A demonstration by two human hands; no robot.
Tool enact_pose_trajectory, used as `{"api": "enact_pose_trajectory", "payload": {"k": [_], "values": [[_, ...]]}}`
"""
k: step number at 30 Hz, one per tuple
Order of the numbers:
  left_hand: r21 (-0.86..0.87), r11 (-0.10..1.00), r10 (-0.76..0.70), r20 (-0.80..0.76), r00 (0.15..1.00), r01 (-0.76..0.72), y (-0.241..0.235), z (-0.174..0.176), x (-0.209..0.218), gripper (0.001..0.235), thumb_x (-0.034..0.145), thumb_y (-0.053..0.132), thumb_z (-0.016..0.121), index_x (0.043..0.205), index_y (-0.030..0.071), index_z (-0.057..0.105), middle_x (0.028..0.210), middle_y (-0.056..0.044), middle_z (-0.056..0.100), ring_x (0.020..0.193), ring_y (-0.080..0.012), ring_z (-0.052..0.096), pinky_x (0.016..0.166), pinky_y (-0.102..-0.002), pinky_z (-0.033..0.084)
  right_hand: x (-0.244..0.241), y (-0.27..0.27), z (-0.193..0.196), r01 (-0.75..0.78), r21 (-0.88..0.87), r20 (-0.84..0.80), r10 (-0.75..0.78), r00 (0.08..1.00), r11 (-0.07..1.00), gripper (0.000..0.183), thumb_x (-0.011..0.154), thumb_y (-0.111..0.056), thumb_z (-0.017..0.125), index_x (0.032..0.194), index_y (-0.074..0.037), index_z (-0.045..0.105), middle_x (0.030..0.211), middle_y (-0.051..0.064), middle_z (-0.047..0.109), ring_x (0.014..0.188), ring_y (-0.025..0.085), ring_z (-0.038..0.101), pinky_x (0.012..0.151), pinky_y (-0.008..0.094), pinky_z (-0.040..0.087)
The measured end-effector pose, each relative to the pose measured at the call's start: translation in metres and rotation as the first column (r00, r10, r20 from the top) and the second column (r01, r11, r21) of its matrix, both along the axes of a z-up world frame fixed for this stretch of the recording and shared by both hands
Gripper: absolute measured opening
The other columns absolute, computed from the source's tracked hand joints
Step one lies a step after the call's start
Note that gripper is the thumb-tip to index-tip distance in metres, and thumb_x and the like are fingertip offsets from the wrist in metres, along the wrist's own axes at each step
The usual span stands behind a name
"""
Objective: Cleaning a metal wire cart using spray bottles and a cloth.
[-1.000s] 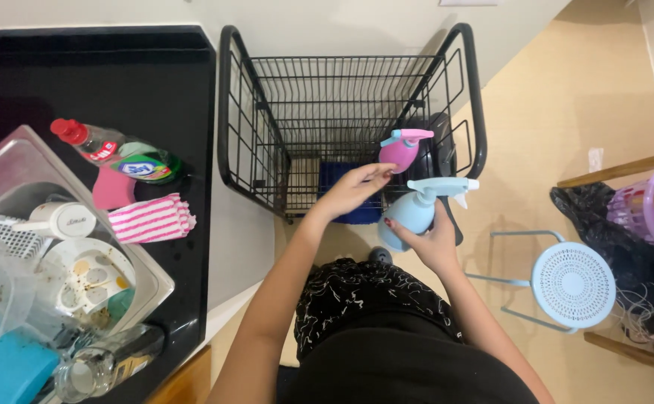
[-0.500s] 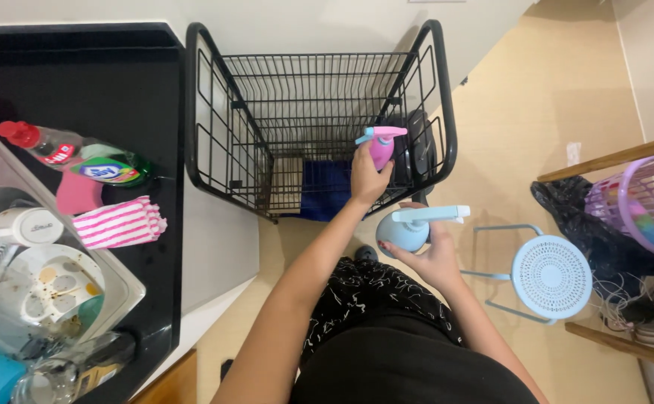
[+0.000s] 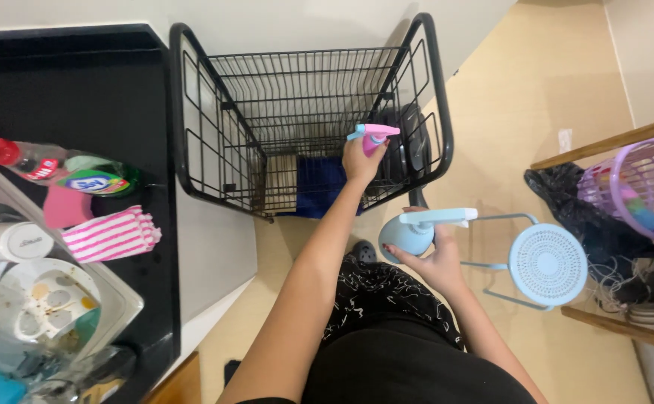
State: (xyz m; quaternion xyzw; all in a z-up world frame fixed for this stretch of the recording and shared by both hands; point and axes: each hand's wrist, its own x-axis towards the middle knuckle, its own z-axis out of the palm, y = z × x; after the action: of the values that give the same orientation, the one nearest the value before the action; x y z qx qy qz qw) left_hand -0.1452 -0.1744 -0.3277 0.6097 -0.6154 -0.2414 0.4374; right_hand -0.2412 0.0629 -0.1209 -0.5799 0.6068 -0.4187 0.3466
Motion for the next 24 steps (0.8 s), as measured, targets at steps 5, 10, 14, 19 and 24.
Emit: {"api": "enact_pose_trajectory", "payload": {"k": [5,10,14,19,24], "values": [[-0.243,0.962,-0.138,-0.021,0.990,0.129,0.006,0.000,0.023,0.038,0.081,0.026,0.081,0.109,0.006,0.066,0.104,-0.017,0.068,0.101,-0.0401,0.064,0.086,-0.049,0.050,0.024,-0.003,0.004,0.044,0.015,0.108,-0.046,0.993,0.999,0.071,0.072,-0.019,0.089,0.133,-0.003,0.058,0.119,0.010,0.071,0.109,0.019,0.068,0.098,0.037,0.054],[-0.178,0.972,-0.202,-0.280,0.938,0.156,0.021,0.000,0.051,0.040,0.086,0.009,0.076,0.124,0.004,0.064,0.123,-0.018,0.069,0.116,-0.0352,0.066,0.100,-0.040,0.052,0.039,0.006,0.008,0.150,-0.100,0.030,-0.148,0.989,0.984,0.066,0.075,-0.013,0.088,0.133,0.000,0.058,0.125,0.013,0.068,0.112,0.020,0.067,0.098,0.036,0.055],[-0.313,0.881,-0.449,-0.314,0.837,0.355,0.056,0.105,0.091,0.040,0.091,0.001,0.066,0.130,0.005,0.063,0.134,-0.016,0.068,0.133,-0.0343,0.063,0.114,-0.039,0.047,0.039,0.015,-0.008,0.239,-0.030,0.224,-0.227,0.948,0.971,0.063,0.081,-0.012,0.085,0.135,-0.001,0.056,0.122,0.011,0.068,0.110,0.018,0.069,0.097,0.034,0.058],[-0.386,0.722,-0.657,-0.125,0.743,0.574,0.090,0.168,0.108,0.041,0.097,0.002,0.060,0.137,0.003,0.052,0.141,-0.019,0.058,0.138,-0.0389,0.055,0.120,-0.045,0.042,0.026,0.044,-0.027,0.478,-0.098,0.359,-0.417,0.835,0.873,0.058,0.087,-0.008,0.084,0.135,0.000,0.052,0.136,0.010,0.064,0.121,0.020,0.065,0.106,0.036,0.055],[-0.337,0.592,-0.774,0.015,0.633,0.732,0.143,0.144,0.091,0.043,0.103,0.011,0.060,0.140,-0.004,0.043,0.134,-0.026,0.055,0.126,-0.0412,0.055,0.113,-0.047,0.043,0.002,0.096,-0.026,0.654,-0.044,0.398,-0.587,0.705,0.755,0.058,0.089,-0.006,0.084,0.137,0.000,0.052,0.133,0.010,0.064,0.121,0.020,0.065,0.107,0.037,0.053]]}}
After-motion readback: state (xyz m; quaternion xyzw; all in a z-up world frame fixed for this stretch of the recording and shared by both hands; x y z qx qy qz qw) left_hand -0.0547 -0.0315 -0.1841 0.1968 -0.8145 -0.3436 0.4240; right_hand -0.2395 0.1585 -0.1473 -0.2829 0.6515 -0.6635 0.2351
